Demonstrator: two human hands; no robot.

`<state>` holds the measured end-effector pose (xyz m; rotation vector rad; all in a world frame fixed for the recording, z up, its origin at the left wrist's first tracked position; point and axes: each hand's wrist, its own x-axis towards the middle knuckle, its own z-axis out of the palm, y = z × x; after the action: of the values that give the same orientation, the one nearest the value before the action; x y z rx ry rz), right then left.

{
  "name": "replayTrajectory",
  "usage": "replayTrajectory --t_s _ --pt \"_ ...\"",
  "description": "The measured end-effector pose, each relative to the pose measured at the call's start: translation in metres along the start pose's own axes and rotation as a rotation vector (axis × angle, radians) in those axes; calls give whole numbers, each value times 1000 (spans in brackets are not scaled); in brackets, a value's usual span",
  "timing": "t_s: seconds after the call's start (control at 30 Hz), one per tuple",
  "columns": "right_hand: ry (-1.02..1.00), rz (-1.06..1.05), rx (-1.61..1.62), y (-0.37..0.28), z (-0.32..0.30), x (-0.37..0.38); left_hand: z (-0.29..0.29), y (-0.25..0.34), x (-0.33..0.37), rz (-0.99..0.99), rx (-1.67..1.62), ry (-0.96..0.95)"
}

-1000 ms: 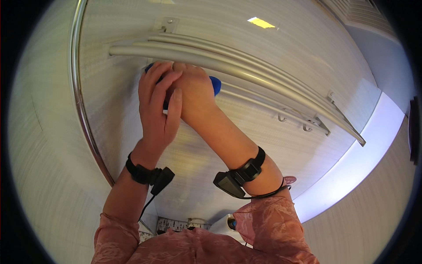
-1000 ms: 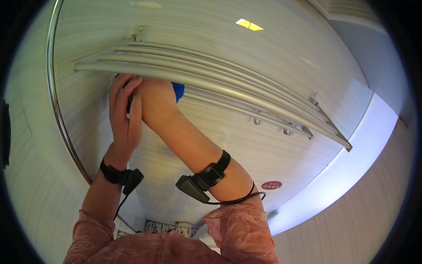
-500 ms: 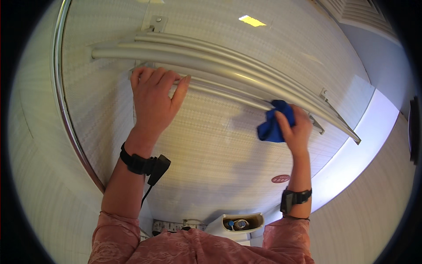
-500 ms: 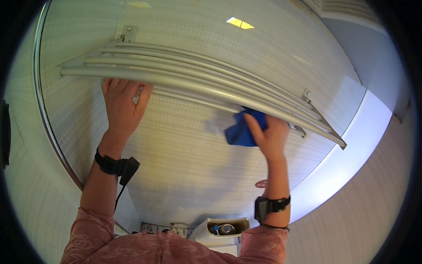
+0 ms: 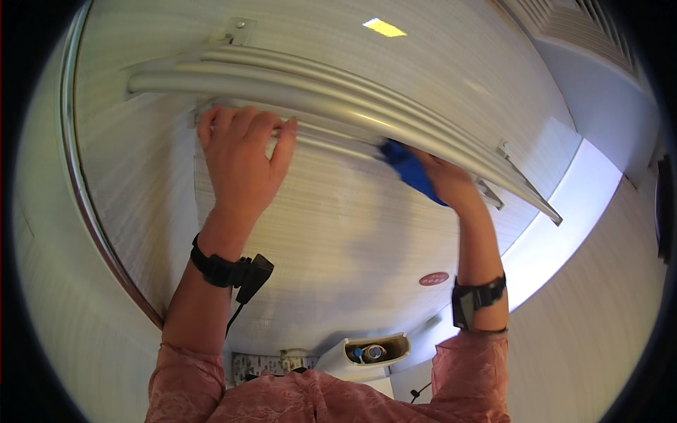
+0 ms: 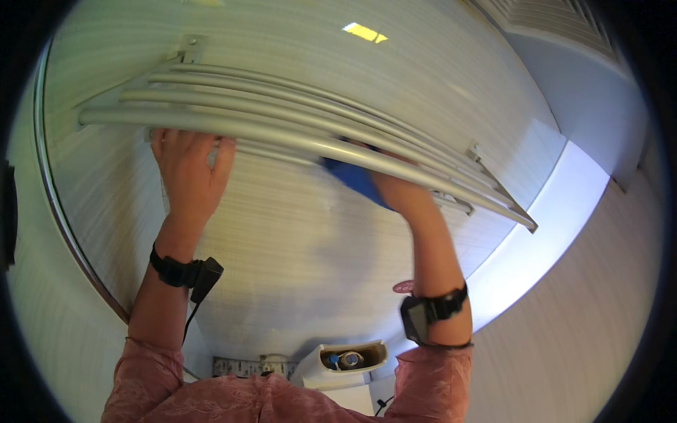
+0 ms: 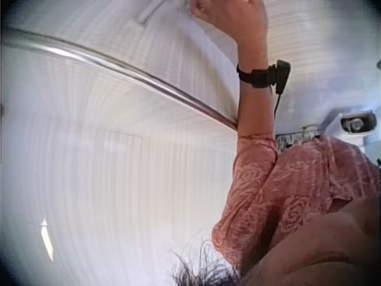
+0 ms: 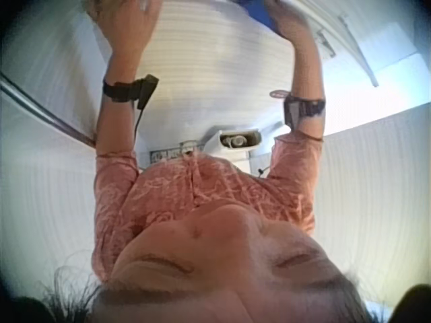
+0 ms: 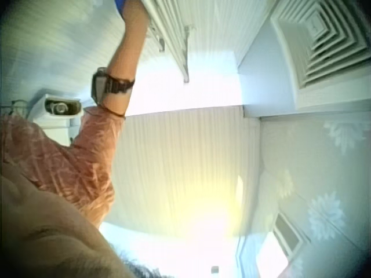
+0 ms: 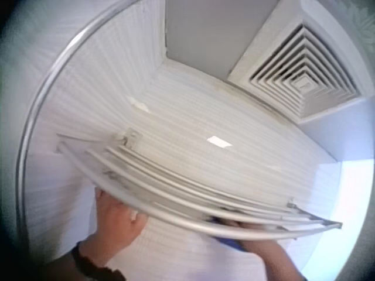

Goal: Cleaning and wiping down walls and fixtures inside a bathroom using a cloth.

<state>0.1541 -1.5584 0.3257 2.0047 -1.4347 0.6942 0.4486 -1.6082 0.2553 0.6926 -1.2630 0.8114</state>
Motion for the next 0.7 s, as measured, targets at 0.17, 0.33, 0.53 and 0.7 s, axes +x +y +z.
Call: replayTrajectory --t_s 0.17,0.33,0.53,0.7 --pt "165 -273 319 -101 34 68 -3 -10 -7 -13 20 -114" --pt "272 -437 362 -122 30 96 -1 -16 -12 48 -58 -100" --pt "288 -433 256 -47 23 68 -16 -13 -4 -19 -40 -197" --pt "240 -188 -36 85 -4 5 -14 -2 2 -13 -125 -160"
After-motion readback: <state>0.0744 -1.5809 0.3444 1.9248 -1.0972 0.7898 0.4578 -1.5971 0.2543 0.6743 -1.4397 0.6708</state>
